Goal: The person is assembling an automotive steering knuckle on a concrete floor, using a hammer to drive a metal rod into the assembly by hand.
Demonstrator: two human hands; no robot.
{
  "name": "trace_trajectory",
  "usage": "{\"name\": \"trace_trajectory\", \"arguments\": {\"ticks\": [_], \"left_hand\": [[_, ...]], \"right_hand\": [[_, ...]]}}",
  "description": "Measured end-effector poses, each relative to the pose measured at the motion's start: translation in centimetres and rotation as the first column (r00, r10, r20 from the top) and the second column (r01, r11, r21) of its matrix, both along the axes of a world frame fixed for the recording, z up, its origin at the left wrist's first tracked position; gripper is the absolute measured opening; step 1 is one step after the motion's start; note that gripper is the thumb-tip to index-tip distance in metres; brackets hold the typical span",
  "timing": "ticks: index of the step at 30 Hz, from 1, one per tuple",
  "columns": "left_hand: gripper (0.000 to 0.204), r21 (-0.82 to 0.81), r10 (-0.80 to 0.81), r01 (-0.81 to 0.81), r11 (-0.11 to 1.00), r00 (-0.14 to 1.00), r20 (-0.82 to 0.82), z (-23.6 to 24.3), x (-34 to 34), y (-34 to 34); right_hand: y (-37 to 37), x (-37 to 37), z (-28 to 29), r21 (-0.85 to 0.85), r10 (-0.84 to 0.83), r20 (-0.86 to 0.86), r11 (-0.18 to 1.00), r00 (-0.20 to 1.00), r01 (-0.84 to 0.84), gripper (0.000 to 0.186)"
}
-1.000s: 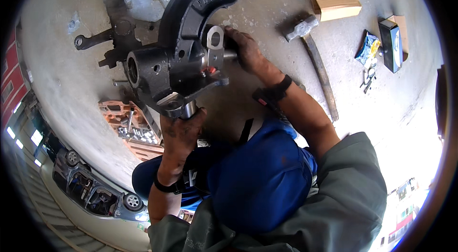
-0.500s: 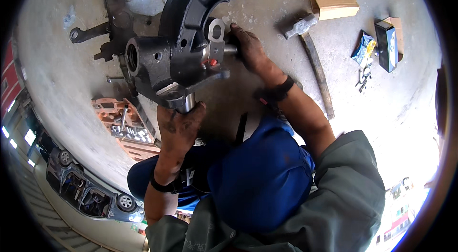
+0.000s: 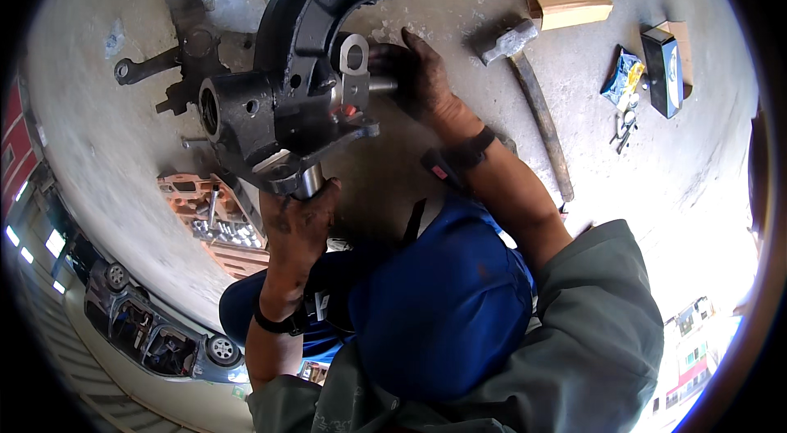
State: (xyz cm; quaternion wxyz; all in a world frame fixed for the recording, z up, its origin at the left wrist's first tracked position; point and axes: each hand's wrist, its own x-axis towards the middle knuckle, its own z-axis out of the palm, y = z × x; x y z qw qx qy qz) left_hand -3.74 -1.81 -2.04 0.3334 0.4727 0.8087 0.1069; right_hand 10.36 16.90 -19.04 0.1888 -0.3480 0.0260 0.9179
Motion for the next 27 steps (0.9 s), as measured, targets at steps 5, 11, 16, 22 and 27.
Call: {"name": "trace_trajectory", "arguments": {"ticks": [5, 11, 16, 22, 27], "left_hand": [[0.023, -0.040, 0.145, -0.142, 0.989, 0.986, 0.077, 0.5, 1.3, 1.4], [0.015, 0.020, 0.048, -0.048, 0.999, 0.999, -0.011, 0.8, 1.3, 2.0], [0.015, 0.064, 0.049, -0.048, 0.997, 0.999, -0.015, 0.4, 1.3, 1.6], [0.019, 0.280, -0.111, 0.155, 0.947, 0.980, -0.165, -0.1, 1.5, 1.8], [0.013, 0.168, 0.153, -0.168, 0.971, 0.983, 0.098, 1.5, 3.1, 3.9]], "right_hand": [[-1.4, -3.0, 0.0, 0.144, -0.109, 0.091, 0.985, 0.990, 0.095, 0.051], [-0.6, -2.4, -1.6, 0.528, 0.199, -0.009, 0.833, 0.980, -0.164, 0.038], [-1.5, -0.2, -1.3, 0.350, 0.222, 0.109, 0.904, 0.969, -0.246, 0.036], [-1.5, -0.3, -1.2, 0.121, 0.210, -0.069, 0.972, 0.975, -0.201, 0.027], [-1.5, -2.4, 1.7, 0.054, 0.159, 0.105, 0.985, 0.982, -0.166, 0.028]]}}
